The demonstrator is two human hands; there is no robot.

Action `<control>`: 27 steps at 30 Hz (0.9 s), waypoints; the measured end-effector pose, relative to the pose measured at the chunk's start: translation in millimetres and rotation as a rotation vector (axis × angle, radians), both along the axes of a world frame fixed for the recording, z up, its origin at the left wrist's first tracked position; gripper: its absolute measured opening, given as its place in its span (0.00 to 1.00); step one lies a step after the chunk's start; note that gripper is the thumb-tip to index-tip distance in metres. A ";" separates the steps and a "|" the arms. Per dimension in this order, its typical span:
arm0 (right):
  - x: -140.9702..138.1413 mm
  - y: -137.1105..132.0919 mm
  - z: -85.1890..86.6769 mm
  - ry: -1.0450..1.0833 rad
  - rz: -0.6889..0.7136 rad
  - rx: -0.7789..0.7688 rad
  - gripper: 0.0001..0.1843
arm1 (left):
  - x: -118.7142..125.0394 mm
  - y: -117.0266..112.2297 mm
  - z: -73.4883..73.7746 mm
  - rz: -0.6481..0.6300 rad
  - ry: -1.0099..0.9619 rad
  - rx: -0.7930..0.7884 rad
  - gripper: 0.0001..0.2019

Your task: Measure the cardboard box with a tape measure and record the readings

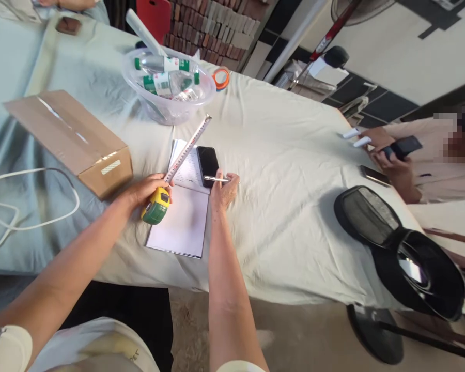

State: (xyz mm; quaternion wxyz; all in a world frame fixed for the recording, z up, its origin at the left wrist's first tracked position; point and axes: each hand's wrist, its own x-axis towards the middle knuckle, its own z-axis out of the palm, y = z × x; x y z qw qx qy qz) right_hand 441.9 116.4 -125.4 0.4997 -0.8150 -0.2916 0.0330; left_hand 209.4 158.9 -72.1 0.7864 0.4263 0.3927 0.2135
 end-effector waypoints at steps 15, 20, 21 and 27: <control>-12.9 -11.9 4.8 0.043 0.002 0.348 0.15 | -105.5 -97.4 27.7 0.066 -0.306 0.076 0.05; -60.0 -5.2 28.0 0.026 0.229 0.435 0.20 | -164.7 -108.9 25.5 0.367 -0.344 0.155 0.06; -75.7 -1.2 32.9 0.101 0.332 0.421 0.22 | -169.4 -108.0 24.9 0.452 -0.333 0.167 0.07; -170.3 16.4 43.8 0.397 0.818 0.242 0.31 | -163.8 -93.0 17.4 0.817 -0.254 0.190 0.13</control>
